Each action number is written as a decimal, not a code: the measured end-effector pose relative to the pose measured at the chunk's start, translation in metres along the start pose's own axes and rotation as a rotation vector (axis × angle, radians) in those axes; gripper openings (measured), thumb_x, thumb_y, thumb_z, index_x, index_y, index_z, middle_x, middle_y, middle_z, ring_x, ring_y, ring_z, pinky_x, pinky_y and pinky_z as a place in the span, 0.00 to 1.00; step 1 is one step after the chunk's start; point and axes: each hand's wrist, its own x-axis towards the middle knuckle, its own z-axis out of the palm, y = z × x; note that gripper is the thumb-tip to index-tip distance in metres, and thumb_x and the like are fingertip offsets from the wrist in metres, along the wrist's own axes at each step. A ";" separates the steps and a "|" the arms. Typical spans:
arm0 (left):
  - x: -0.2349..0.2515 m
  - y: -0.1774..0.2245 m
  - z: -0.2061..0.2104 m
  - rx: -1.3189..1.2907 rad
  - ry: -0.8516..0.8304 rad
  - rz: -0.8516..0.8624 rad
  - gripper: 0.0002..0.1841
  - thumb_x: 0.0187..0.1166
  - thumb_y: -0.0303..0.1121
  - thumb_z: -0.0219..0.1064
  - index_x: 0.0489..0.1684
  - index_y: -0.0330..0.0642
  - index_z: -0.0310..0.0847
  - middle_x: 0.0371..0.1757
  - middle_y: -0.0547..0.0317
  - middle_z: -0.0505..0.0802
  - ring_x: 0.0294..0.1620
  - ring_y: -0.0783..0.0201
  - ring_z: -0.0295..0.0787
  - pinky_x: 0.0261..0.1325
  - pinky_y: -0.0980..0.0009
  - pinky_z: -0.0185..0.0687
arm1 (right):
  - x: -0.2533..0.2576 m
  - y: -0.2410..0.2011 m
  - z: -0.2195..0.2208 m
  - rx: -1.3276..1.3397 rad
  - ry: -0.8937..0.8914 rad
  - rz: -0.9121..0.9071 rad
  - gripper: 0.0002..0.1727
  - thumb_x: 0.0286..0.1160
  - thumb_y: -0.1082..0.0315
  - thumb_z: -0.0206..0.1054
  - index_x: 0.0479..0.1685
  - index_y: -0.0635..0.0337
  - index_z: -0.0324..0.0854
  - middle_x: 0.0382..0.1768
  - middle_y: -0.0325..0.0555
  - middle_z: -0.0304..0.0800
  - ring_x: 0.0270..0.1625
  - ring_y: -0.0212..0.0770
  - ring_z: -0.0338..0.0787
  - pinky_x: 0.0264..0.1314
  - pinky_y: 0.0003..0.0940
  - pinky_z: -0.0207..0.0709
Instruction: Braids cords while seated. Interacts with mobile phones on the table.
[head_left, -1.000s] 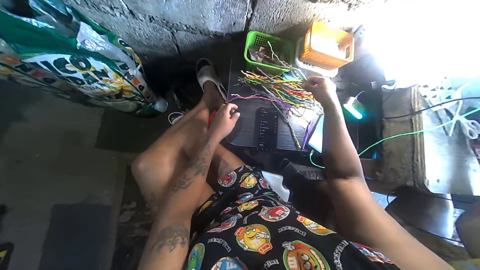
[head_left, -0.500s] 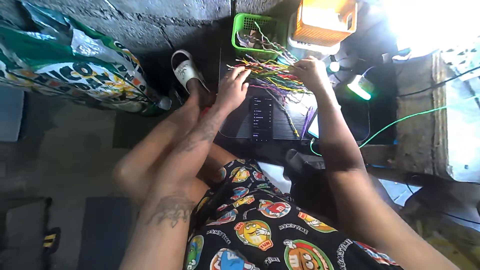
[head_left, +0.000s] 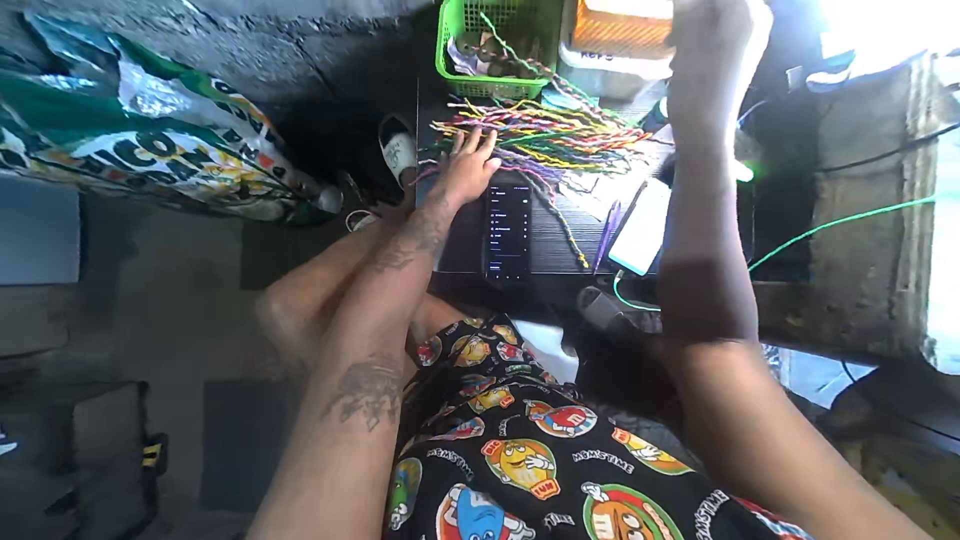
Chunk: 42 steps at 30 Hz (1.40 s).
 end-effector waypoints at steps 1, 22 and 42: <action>0.003 0.001 -0.004 -0.001 -0.009 -0.008 0.32 0.93 0.52 0.46 0.96 0.59 0.50 0.96 0.55 0.52 0.96 0.41 0.35 0.85 0.26 0.38 | -0.001 -0.006 -0.007 0.038 0.046 0.009 0.17 0.88 0.63 0.54 0.46 0.65 0.86 0.34 0.40 0.85 0.37 0.29 0.82 0.48 0.31 0.76; -0.176 -0.037 -0.026 -0.975 -0.017 0.259 0.16 0.89 0.36 0.58 0.67 0.37 0.82 0.58 0.57 0.91 0.49 0.68 0.89 0.54 0.69 0.87 | -0.229 0.000 0.123 -0.171 -0.562 0.108 0.26 0.94 0.59 0.45 0.85 0.58 0.66 0.79 0.51 0.79 0.47 0.60 0.96 0.42 0.62 0.86; -0.202 -0.047 -0.077 -1.054 0.106 0.161 0.06 0.83 0.25 0.63 0.50 0.42 0.83 0.43 0.70 0.90 0.40 0.77 0.88 0.49 0.79 0.87 | -0.218 -0.022 0.117 -0.274 -0.695 0.192 0.26 0.95 0.58 0.41 0.78 0.61 0.74 0.90 0.49 0.62 0.64 0.62 0.90 0.56 0.64 0.82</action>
